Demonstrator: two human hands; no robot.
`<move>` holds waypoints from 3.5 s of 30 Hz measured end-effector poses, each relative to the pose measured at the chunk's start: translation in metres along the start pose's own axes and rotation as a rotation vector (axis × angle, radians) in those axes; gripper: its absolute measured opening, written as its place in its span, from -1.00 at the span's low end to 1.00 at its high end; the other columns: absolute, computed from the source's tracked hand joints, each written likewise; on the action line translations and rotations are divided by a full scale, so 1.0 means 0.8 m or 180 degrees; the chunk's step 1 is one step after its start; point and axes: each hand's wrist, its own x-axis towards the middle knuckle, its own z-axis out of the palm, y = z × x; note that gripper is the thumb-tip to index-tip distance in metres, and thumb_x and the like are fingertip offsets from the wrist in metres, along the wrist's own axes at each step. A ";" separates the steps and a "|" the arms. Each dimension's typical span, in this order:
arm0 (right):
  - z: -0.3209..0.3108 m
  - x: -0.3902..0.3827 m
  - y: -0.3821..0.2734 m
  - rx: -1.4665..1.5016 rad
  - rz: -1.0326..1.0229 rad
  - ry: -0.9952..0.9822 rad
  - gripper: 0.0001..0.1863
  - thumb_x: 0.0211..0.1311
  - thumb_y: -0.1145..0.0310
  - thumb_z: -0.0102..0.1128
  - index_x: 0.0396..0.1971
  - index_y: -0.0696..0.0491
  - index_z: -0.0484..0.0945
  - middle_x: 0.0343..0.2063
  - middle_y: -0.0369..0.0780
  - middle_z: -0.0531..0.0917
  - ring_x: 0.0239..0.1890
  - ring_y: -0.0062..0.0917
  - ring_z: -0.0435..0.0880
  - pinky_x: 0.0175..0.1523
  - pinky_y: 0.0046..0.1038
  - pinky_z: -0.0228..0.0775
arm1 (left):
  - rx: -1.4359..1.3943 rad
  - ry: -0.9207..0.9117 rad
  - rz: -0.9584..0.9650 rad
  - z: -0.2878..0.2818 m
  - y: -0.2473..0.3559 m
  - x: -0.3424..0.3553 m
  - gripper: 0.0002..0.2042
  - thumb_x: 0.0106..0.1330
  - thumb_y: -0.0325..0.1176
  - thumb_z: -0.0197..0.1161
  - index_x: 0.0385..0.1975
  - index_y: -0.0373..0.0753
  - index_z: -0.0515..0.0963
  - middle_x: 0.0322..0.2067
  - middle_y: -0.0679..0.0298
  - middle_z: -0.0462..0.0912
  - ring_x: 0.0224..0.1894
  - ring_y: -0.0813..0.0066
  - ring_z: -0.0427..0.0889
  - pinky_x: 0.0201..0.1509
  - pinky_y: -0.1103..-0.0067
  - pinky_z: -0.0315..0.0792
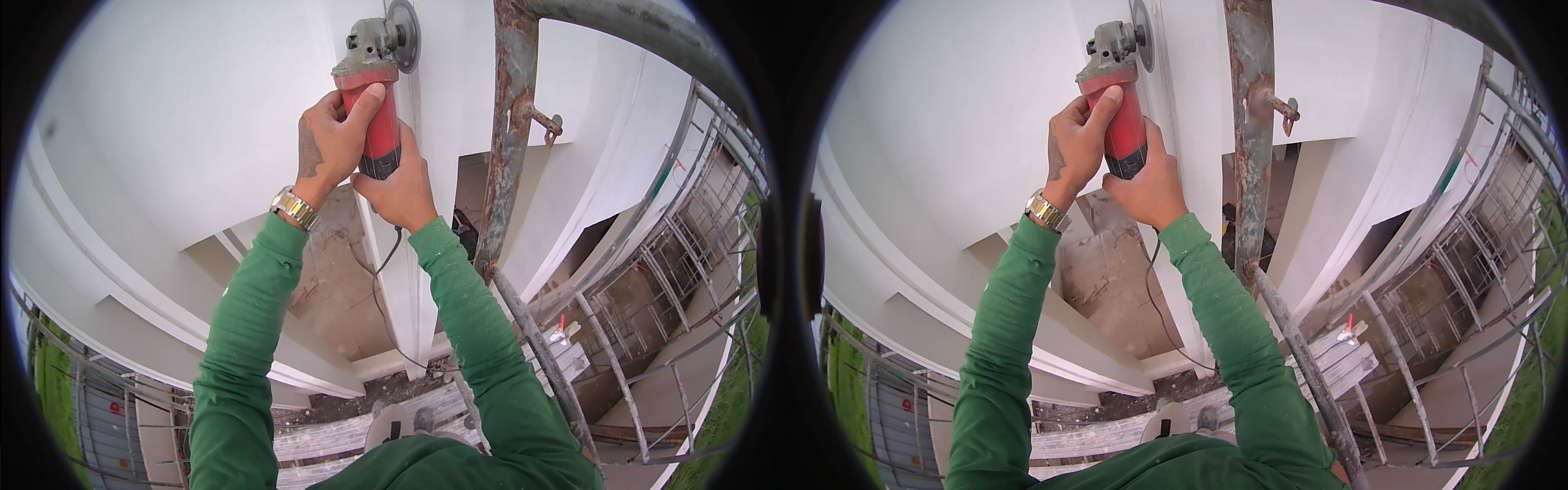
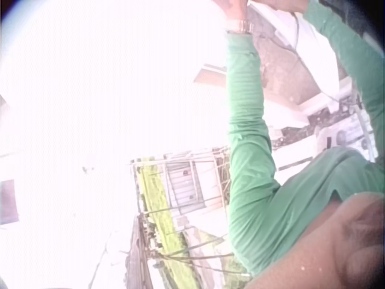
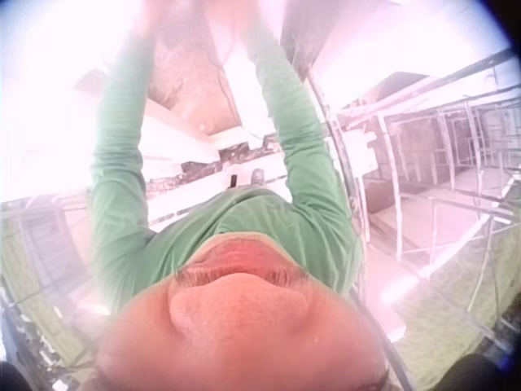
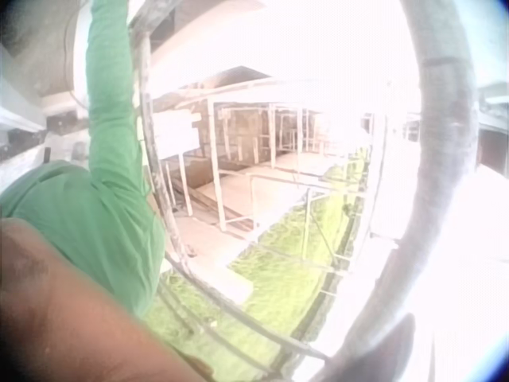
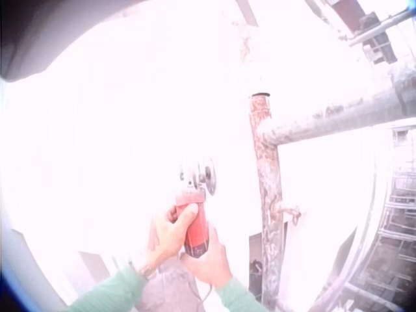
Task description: The person uses a handheld angle grinder to smooth a white wall surface while standing on scaffolding. They move the grinder along the wall and occasionally reposition their hands and body to reach different sections.
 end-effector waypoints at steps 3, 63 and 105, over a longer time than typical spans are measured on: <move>0.001 -0.006 0.007 0.0028 0.0021 0.0018 -0.06 -0.13 0.37 0.44 0.36 0.11 0.22 -0.12 0.01 0.71 -0.09 -0.14 0.75 0.05 -0.22 0.57 | -0.0052 -0.0036 -0.0069 0.002 -0.003 -0.007 -0.42 0.36 0.09 0.34 -0.08 -0.46 0.68 -0.30 0.09 0.79 -0.29 0.51 0.74 -0.16 0.54 0.62; -0.008 0.026 -0.030 -0.0060 0.0110 -0.0108 -0.11 -0.12 0.36 0.42 0.31 0.13 0.23 -0.20 0.00 0.71 -0.16 -0.12 0.75 0.02 -0.20 0.59 | -0.0118 0.0355 0.0214 -0.001 -0.002 0.035 -0.33 0.30 0.20 0.36 -0.11 -0.49 0.71 -0.32 0.13 0.78 -0.32 0.51 0.71 -0.20 0.60 0.59; -0.016 -0.059 0.023 -0.0141 0.0501 -0.0220 -0.11 -0.14 0.37 0.43 0.31 0.13 0.28 -0.09 -0.05 0.69 -0.06 -0.26 0.73 0.11 -0.28 0.54 | -0.0120 0.0108 -0.0229 0.020 -0.046 -0.057 -0.39 0.33 0.13 0.37 -0.07 -0.44 0.71 -0.28 0.14 0.80 -0.28 0.54 0.72 -0.12 0.57 0.59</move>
